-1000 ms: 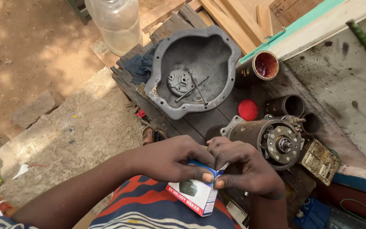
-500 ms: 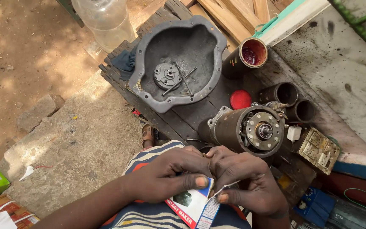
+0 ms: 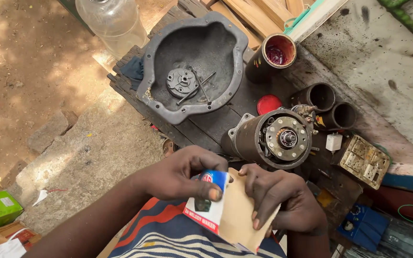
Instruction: The recorder is shown disassembling and reassembling a starter motor, using tools and sandpaper to clean and fix parts.
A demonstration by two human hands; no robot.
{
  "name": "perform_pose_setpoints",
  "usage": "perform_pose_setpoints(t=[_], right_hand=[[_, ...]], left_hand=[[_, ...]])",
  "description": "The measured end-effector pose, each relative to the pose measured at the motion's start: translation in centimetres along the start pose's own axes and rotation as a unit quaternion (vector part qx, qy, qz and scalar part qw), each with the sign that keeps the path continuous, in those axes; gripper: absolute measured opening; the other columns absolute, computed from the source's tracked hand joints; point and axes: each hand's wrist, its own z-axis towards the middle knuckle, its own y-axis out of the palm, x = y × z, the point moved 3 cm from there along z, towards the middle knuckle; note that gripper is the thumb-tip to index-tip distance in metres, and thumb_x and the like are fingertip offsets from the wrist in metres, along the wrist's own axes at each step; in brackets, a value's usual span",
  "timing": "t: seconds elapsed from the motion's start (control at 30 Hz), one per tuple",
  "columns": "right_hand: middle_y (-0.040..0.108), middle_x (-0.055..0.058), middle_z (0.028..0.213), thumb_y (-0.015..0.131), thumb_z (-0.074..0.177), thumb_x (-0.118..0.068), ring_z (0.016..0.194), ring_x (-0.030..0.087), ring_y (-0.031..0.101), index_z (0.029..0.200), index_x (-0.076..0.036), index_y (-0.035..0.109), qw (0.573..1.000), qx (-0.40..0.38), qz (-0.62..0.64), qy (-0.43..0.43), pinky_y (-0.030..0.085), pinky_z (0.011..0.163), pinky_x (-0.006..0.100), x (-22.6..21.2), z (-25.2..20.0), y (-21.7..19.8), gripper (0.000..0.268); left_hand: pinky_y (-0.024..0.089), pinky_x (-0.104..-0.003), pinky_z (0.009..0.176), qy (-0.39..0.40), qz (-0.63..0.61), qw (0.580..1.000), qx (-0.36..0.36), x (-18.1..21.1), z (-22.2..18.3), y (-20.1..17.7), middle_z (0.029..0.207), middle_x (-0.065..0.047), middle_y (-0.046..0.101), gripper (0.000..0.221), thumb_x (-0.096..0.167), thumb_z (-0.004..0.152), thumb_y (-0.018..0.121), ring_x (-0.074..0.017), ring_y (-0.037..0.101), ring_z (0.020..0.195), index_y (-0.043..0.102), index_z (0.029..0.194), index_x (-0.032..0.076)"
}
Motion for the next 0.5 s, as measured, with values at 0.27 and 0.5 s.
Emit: perform_pose_setpoints(t=[0.27, 0.5], right_hand=[[0.070, 0.003, 0.080, 0.090, 0.067, -0.027, 0.085, 0.019, 0.070, 0.085, -0.005, 0.080, 0.990, -0.005, -0.141, 0.016, 0.044, 0.111, 0.050, -2.3, 0.0, -0.1, 0.030], [0.067, 0.010, 0.119, 0.084, 0.067, -0.024, 0.131, 0.032, 0.059, 0.077, -0.008, 0.079, 0.975, 0.075, -0.208, 0.001, 0.038, 0.117, 0.053, -0.7, -2.2, 0.2, 0.019]], left_hand=[[0.053, -0.032, 0.086, 0.014, -0.088, 0.984, 0.153, -2.0, 1.4, -0.8, 0.082, 0.000, 0.064, 0.042, 0.048, 0.093, 0.064, -0.0116, 0.062, 0.080, 0.063, 0.094, 0.006], [0.041, -0.043, 0.106, 0.235, -0.449, 0.842, 0.184, 1.0, 1.5, -0.5, 0.070, -0.001, 0.040, 0.057, 0.057, 0.110, 0.035, -0.0209, 0.051, 0.087, 0.038, 0.073, 0.013]])
